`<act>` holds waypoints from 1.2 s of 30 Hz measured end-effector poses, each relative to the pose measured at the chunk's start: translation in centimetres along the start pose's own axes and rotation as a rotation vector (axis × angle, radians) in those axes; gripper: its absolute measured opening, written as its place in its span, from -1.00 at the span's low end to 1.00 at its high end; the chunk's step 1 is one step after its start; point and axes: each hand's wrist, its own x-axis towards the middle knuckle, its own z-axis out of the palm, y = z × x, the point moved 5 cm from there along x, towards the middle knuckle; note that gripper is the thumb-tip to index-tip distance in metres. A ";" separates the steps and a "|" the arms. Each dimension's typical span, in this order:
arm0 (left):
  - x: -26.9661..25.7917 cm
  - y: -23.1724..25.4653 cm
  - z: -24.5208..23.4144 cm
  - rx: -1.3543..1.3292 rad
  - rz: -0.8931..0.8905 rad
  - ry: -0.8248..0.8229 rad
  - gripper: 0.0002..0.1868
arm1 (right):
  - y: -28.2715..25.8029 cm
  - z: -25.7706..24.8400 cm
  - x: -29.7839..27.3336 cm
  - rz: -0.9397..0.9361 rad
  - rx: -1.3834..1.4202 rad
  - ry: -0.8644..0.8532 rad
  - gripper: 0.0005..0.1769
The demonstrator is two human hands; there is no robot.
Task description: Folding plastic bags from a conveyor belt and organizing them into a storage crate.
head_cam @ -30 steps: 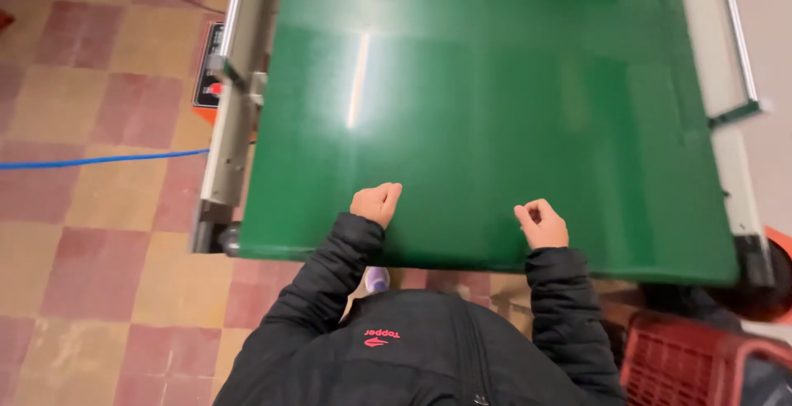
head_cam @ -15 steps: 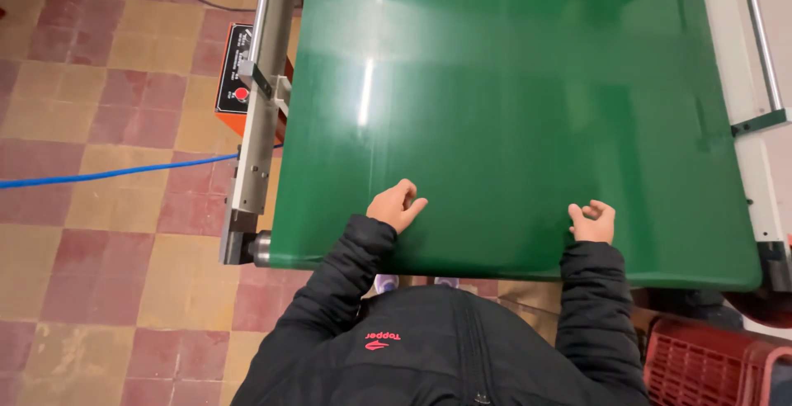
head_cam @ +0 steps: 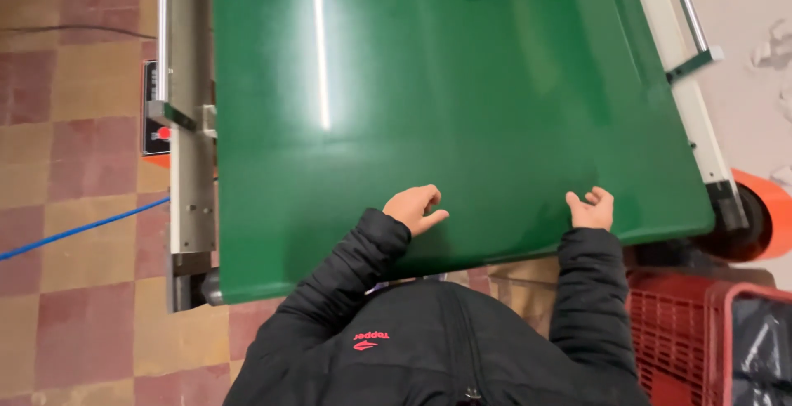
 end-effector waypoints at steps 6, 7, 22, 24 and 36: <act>3.0 3.9 3.7 0.234 0.118 -0.069 -0.59 | 0.3 -1.7 1.8 -0.030 0.040 0.019 -0.22; 3.8 4.8 4.4 0.225 0.113 -0.083 -0.59 | -0.3 -2.1 2.5 -0.015 0.032 0.018 -0.22; 7.1 9.9 16.2 0.619 0.252 -0.140 0.10 | -4.4 -7.0 7.7 0.066 -0.566 -0.044 0.01; 6.6 10.2 16.9 0.640 0.288 -0.072 0.11 | -2.0 -8.2 6.9 0.229 -0.578 -0.148 -0.02; 8.5 13.1 14.2 0.454 0.451 0.027 -0.84 | -8.9 -13.5 5.1 -0.205 0.038 -0.173 -0.48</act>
